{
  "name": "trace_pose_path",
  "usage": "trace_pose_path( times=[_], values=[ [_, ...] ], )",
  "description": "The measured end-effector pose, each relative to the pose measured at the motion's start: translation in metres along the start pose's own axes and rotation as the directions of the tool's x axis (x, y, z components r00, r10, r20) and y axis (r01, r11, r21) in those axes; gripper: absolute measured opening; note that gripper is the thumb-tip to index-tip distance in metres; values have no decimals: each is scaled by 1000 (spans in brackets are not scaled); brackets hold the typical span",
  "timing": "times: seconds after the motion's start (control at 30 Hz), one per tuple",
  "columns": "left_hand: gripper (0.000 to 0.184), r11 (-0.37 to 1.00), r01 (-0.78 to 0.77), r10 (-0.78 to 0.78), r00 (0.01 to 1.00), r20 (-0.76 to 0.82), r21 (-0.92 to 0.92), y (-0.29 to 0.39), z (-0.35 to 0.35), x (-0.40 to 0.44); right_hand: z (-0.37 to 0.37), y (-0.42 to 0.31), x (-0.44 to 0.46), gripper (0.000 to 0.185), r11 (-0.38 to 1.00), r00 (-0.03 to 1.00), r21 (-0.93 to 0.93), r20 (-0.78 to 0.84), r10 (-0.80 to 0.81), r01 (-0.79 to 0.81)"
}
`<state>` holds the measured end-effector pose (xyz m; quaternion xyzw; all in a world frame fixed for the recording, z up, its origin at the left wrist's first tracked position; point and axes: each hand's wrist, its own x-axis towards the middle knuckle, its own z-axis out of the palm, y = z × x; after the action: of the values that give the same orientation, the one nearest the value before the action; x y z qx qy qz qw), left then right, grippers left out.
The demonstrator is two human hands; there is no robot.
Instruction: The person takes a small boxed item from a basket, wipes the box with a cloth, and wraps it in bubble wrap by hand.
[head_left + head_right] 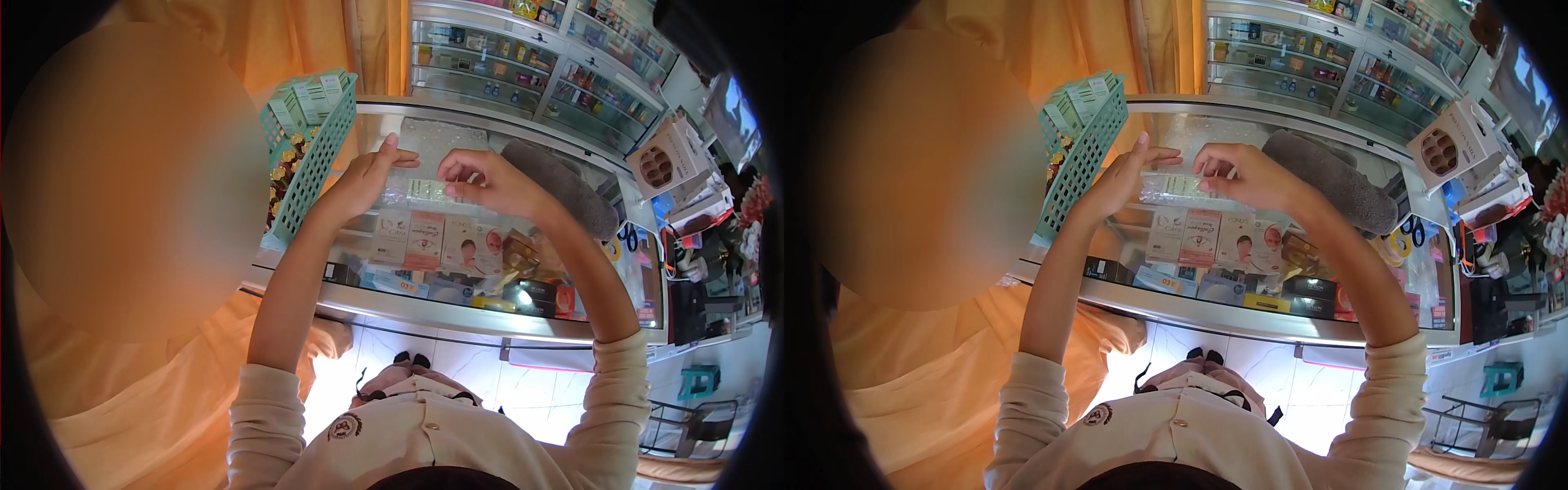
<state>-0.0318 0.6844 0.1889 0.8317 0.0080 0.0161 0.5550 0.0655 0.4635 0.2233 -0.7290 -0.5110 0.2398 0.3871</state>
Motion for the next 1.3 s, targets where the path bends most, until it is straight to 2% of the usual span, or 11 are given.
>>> trace_pose_path(
  times=[0.1,0.17,0.27,0.43,0.5,0.7,0.8,0.9,1.0,1.2,1.3],
  values=[
    [87,1000,-20,19,999,-32,-22,-1,2,0,16,-7,-12,19,990,988,-84,-98,-122,114],
    [86,999,-25,24,999,-41,-25,-1,3,0,24,-5,-20,23,902,916,-337,-199,-348,270],
    [83,998,-55,56,998,-38,24,1,-1,-1,26,-19,-29,29,948,957,-291,-213,-198,131],
    [79,979,-198,203,973,-109,55,12,-3,-6,28,-12,-36,35,935,953,-294,-166,-255,199],
    [78,958,-272,276,961,-33,87,14,-1,-9,32,-12,-40,35,923,945,-312,-158,-287,228],
    [80,992,-74,62,991,119,99,2,4,-4,32,-14,-44,35,922,946,-318,-161,-281,220],
    [81,976,-85,61,990,123,200,1,3,-4,30,-14,-41,34,945,954,-255,-165,-250,203],
    [82,990,-64,54,995,88,123,0,5,-5,24,-18,-38,33,948,950,-206,-148,-275,242],
    [81,1000,1,0,994,109,-11,5,5,-6,18,-32,-37,32,997,994,-23,-89,67,-70],
    [84,1000,5,-1,994,113,-29,12,2,-4,14,6,-22,27,994,988,-4,-111,-107,107],
    [77,996,-48,53,996,71,-76,10,2,-3,11,12,-16,26,979,980,-138,-115,-164,147]
  ],
)
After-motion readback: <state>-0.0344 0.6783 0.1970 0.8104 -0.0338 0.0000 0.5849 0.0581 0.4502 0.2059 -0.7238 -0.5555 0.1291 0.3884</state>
